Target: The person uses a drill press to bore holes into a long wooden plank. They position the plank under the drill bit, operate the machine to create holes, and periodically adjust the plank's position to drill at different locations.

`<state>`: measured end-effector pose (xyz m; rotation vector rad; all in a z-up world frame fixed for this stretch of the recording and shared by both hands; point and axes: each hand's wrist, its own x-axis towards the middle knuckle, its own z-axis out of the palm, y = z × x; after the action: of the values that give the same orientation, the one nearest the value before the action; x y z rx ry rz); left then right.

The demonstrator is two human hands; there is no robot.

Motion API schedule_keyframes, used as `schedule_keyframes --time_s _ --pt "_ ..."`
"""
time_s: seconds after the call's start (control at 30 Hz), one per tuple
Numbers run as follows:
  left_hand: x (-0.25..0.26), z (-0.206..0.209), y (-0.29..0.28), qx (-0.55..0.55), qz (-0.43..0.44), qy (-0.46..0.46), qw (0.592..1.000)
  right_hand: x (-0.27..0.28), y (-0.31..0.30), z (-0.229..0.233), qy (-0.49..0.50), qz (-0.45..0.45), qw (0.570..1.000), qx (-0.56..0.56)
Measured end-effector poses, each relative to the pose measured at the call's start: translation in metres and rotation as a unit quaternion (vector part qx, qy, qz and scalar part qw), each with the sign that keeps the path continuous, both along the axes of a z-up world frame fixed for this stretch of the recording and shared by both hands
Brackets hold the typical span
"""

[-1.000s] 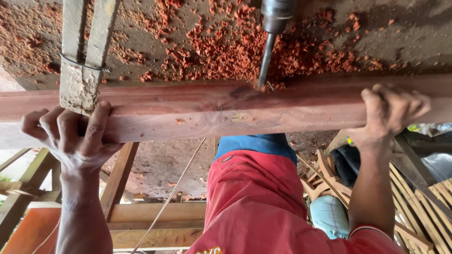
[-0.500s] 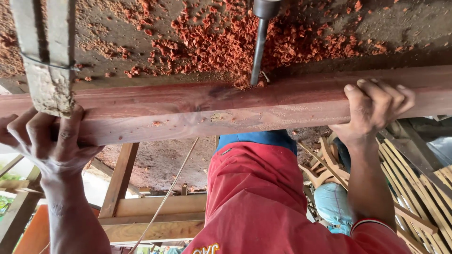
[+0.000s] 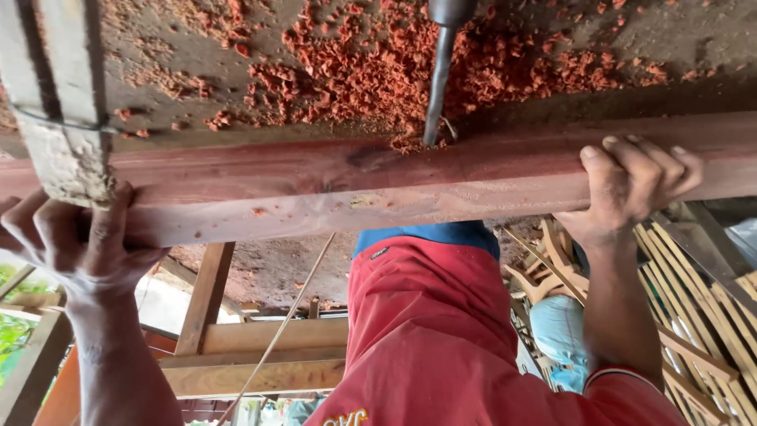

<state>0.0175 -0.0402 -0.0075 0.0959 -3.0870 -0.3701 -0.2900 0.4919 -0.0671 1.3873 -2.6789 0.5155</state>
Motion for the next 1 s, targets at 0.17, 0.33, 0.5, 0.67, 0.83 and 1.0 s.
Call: schedule_keyframes --time_s 0.17,0.33,0.5,0.67,0.83,1.0 --pt "-0.005 -0.002 -0.005 -0.011 -0.003 0.019 1.000 -0.008 -0.014 0.005 0.006 -0.003 1.000 0.001" --pt "-0.025 -0.003 -0.019 -0.044 0.002 0.013 0.999 -0.031 -0.039 0.014 0.005 0.010 1.000 0.010" --pt "-0.022 -0.002 -0.022 -0.016 -0.003 0.043 0.999 -0.035 -0.030 0.012 -0.018 0.010 1.000 0.009" --pt "-0.021 0.009 -0.014 0.001 0.007 0.016 1.000 -0.030 -0.038 0.023 -0.005 0.013 1.000 0.011" --pt "-0.010 0.004 -0.016 -0.014 -0.012 0.019 1.000 -0.013 -0.020 0.011 -0.010 -0.007 1.000 -0.001" --pt "-0.008 -0.003 -0.020 -0.013 -0.007 0.009 1.000 -0.006 -0.011 0.003 -0.021 -0.022 1.000 0.003"
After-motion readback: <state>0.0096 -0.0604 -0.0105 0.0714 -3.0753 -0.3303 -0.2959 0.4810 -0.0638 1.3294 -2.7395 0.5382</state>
